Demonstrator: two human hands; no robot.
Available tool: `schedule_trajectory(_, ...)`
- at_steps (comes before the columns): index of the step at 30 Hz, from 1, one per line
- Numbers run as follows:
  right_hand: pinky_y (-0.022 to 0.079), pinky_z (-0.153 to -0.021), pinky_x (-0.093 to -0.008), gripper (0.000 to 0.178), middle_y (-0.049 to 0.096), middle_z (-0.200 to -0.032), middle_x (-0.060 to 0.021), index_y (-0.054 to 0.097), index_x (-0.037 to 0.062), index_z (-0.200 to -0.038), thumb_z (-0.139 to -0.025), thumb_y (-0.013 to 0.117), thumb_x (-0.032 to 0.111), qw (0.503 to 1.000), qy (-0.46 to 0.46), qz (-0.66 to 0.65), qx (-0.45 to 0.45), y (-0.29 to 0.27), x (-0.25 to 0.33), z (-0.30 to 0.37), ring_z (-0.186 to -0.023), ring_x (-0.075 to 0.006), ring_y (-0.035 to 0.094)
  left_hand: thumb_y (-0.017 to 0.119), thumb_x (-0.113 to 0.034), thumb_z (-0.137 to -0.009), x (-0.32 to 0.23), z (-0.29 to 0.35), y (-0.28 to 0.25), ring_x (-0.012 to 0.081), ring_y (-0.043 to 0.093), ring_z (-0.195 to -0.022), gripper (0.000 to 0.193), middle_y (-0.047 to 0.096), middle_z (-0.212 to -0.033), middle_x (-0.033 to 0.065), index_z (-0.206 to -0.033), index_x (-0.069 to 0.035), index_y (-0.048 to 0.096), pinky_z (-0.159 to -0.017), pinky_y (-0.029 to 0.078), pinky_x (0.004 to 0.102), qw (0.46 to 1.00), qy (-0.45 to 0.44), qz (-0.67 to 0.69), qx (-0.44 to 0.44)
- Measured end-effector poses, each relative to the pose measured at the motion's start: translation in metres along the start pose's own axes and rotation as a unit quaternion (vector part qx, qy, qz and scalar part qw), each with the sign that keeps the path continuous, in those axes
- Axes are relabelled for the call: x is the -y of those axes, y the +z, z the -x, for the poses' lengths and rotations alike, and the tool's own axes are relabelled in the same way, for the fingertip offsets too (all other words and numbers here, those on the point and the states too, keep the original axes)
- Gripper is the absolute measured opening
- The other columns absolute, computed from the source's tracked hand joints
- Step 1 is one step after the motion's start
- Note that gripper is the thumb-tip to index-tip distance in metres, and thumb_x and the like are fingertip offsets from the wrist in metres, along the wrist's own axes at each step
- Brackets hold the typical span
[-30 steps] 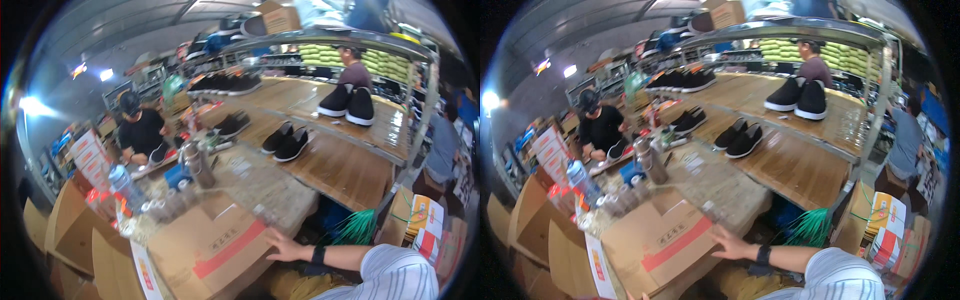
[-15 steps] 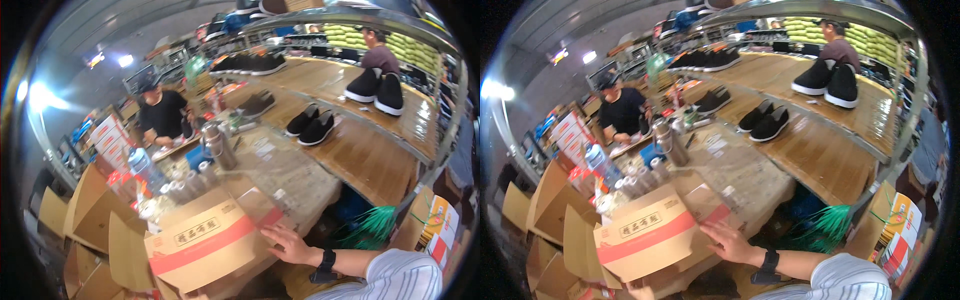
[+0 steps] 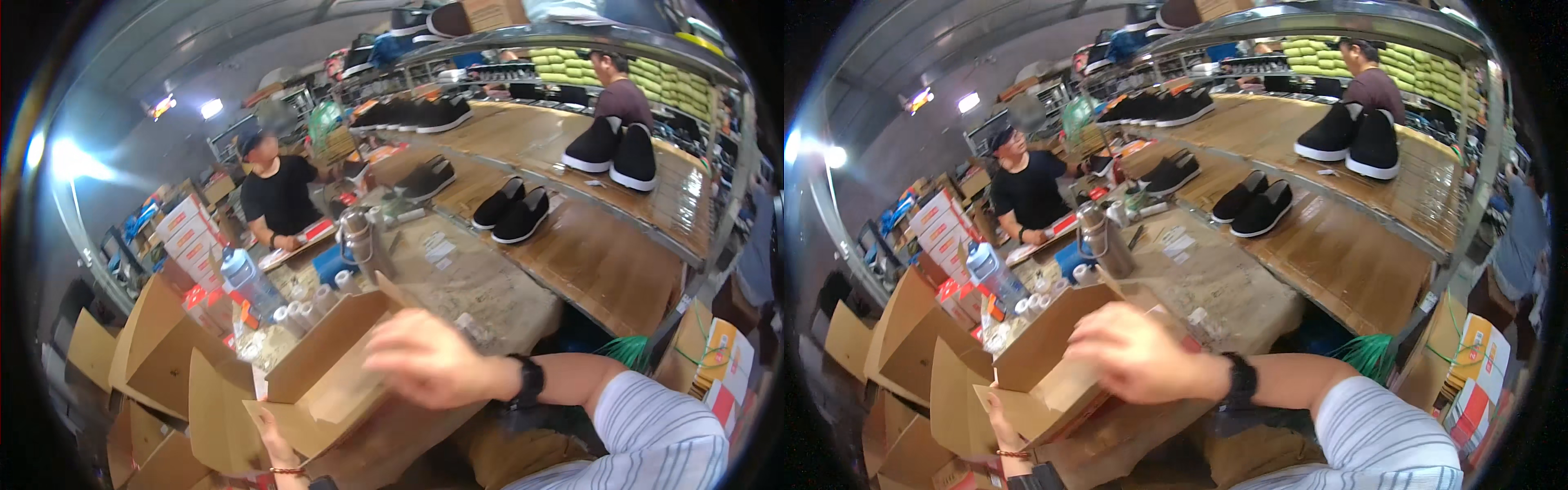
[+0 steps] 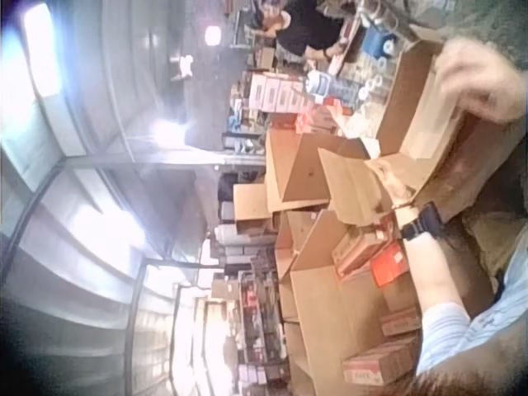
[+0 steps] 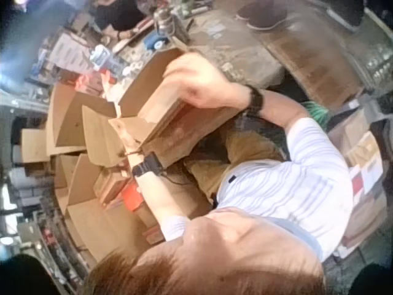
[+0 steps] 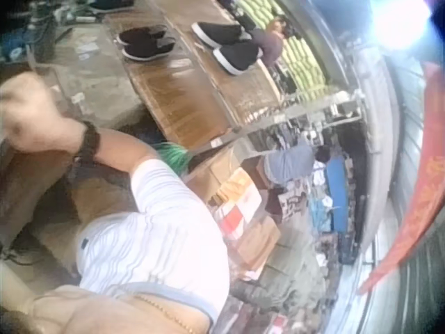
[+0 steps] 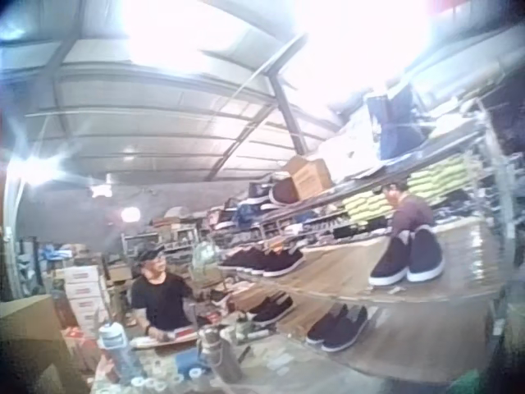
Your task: Pack shoes into individual boxes and then into larger shipping containers.
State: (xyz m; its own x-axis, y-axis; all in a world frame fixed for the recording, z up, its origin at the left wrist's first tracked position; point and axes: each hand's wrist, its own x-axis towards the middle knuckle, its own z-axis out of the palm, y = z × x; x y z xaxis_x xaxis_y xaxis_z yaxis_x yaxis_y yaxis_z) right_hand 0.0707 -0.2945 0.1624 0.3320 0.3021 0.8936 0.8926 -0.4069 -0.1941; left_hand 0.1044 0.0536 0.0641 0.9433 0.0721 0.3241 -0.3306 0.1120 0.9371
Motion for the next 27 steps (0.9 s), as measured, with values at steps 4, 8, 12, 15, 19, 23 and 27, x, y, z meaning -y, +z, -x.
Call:
schedule_trajectory(4, 0.046, -0.087, -0.0387, 0.023, 0.066, -0.088, -0.0136, 0.064, 0.0063, -0.102, -0.086, 0.054, 0.02, 0.969, 0.028, 0.09, 0.228, 0.06, -0.06, 0.016, -0.09, -0.0277, 0.062, 0.047, -0.038, -0.096, -0.014, -0.011, 0.023, 0.0192, 0.056, -0.095, 0.046, 0.055, -0.108, 0.009, -0.126, -0.003, 0.042, -0.081, 0.048, 0.032, 0.997, -0.07, 0.036, 0.02)
schedule_trajectory(8, 0.047, -0.084, -0.0415, 0.021, 0.063, -0.103, -0.0169, 0.064, 0.0048, -0.098, -0.083, 0.059, 0.018, 0.94, 0.215, -0.088, 0.252, 0.102, -0.103, 0.039, -0.094, -0.0338, 0.061, 0.073, -0.025, -0.075, -0.009, -0.014, 0.046, 0.0244, 0.052, -0.106, 0.067, 0.05, -0.117, 0.0137, -0.128, -0.002, 0.038, -0.09, 0.044, 0.0365, 0.978, -0.022, -0.204, -0.022)
schedule_trajectory(12, 0.044, -0.084, -0.0393, 0.015, 0.059, -0.1, -0.0096, 0.063, 0.0092, -0.086, -0.074, 0.066, 0.018, 0.99, -0.128, 0.021, 0.049, 0.068, -0.076, 0.015, -0.095, -0.0264, 0.058, 0.083, -0.009, -0.052, -0.028, -0.008, 0.075, 0.0319, 0.042, -0.119, 0.101, 0.041, -0.13, 0.0198, -0.136, -0.002, 0.028, -0.102, 0.035, 0.0386, 0.865, 0.011, -0.498, -0.065)
schedule_trajectory(15, 0.042, -0.081, -0.0419, 0.011, 0.059, -0.1, -0.0089, 0.061, 0.0092, -0.081, -0.076, 0.064, 0.019, 0.976, -0.045, 0.116, -0.177, 0.032, -0.099, 0.007, -0.091, -0.0286, 0.056, 0.079, -0.007, -0.058, -0.019, -0.012, 0.062, 0.0324, 0.041, -0.121, 0.098, 0.039, -0.132, 0.0208, -0.139, -0.004, 0.026, -0.103, 0.034, 0.0397, 0.871, 0.015, -0.488, -0.048)
schedule_trajectory(19, 0.042, -0.086, -0.0428, 0.039, 0.053, -0.112, -0.0187, 0.052, 0.0059, -0.114, -0.08, 0.064, 0.021, 0.951, 0.281, 0.018, -0.129, 0.064, -0.143, 0.053, -0.097, -0.0373, 0.053, 0.076, -0.02, -0.073, 0.004, -0.015, 0.044, 0.0287, 0.045, -0.118, 0.067, 0.044, -0.13, 0.0163, -0.129, -0.004, 0.043, -0.099, 0.037, 0.0413, 0.855, 0.244, -0.457, -0.04)
schedule_trajectory(23, 0.041, -0.093, -0.0412, 0.082, 0.044, -0.121, -0.0251, 0.029, 0.0075, -0.136, -0.072, 0.074, 0.034, 0.97, 0.199, -0.042, 0.132, 0.059, -0.139, 0.054, -0.109, -0.0403, 0.047, 0.077, -0.027, -0.074, 0.023, -0.021, 0.015, 0.0292, 0.038, -0.124, 0.045, 0.044, -0.127, 0.0166, -0.109, -0.005, 0.058, -0.102, 0.033, 0.043, 0.975, 0.078, -0.203, -0.053)
schedule_trajectory(27, 0.046, -0.082, -0.0394, 0.069, 0.049, -0.111, -0.0172, 0.05, 0.0093, -0.12, -0.065, 0.078, 0.041, 0.934, 0.304, -0.009, 0.19, 0.029, -0.128, 0.035, -0.096, -0.035, 0.055, 0.08, -0.004, -0.058, -0.034, -0.002, 0.087, 0.0334, 0.042, -0.117, 0.056, 0.041, -0.121, 0.0163, -0.109, -0.008, 0.058, -0.097, 0.038, 0.0412, 0.861, 0.098, -0.494, -0.068)
